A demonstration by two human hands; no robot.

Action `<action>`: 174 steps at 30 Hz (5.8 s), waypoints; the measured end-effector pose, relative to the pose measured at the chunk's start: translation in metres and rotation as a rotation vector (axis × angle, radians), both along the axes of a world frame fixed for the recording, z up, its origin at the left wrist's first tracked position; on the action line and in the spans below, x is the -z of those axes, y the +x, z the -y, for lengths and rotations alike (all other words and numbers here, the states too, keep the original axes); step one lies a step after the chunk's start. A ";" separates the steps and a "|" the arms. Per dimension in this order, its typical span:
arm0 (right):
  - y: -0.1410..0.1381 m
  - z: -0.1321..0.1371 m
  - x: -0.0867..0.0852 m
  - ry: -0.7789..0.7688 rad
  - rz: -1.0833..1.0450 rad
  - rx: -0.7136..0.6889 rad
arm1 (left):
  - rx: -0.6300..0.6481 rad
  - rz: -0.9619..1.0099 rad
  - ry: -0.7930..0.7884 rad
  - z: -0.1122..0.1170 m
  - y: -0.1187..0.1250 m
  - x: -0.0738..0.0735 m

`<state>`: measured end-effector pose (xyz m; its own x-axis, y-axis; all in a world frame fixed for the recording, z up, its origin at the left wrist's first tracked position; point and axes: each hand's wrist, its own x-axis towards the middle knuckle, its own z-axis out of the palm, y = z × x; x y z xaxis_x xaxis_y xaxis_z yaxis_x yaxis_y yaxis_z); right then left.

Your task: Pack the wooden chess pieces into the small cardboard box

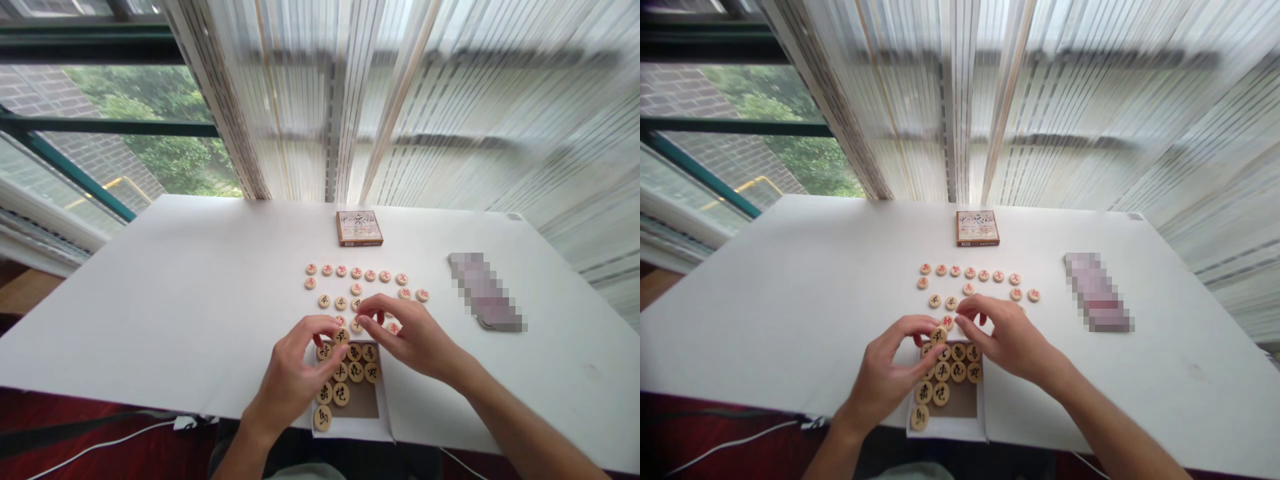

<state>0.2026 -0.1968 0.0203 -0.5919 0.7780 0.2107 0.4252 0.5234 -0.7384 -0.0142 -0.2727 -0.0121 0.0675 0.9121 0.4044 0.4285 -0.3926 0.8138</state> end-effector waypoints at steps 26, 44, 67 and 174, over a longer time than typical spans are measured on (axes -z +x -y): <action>0.004 0.089 0.077 -0.167 -0.609 0.557 | 0.016 -0.380 0.023 0.020 -0.026 0.035; -0.019 0.095 0.072 -0.221 -0.450 0.507 | 0.142 -0.207 0.100 0.017 -0.003 0.017; -0.025 0.097 0.066 -0.084 -0.410 0.388 | 0.201 -0.118 0.106 0.018 -0.001 0.029; -0.027 0.100 0.067 -0.035 -0.367 0.330 | 0.184 -0.081 -0.049 0.022 -0.001 0.028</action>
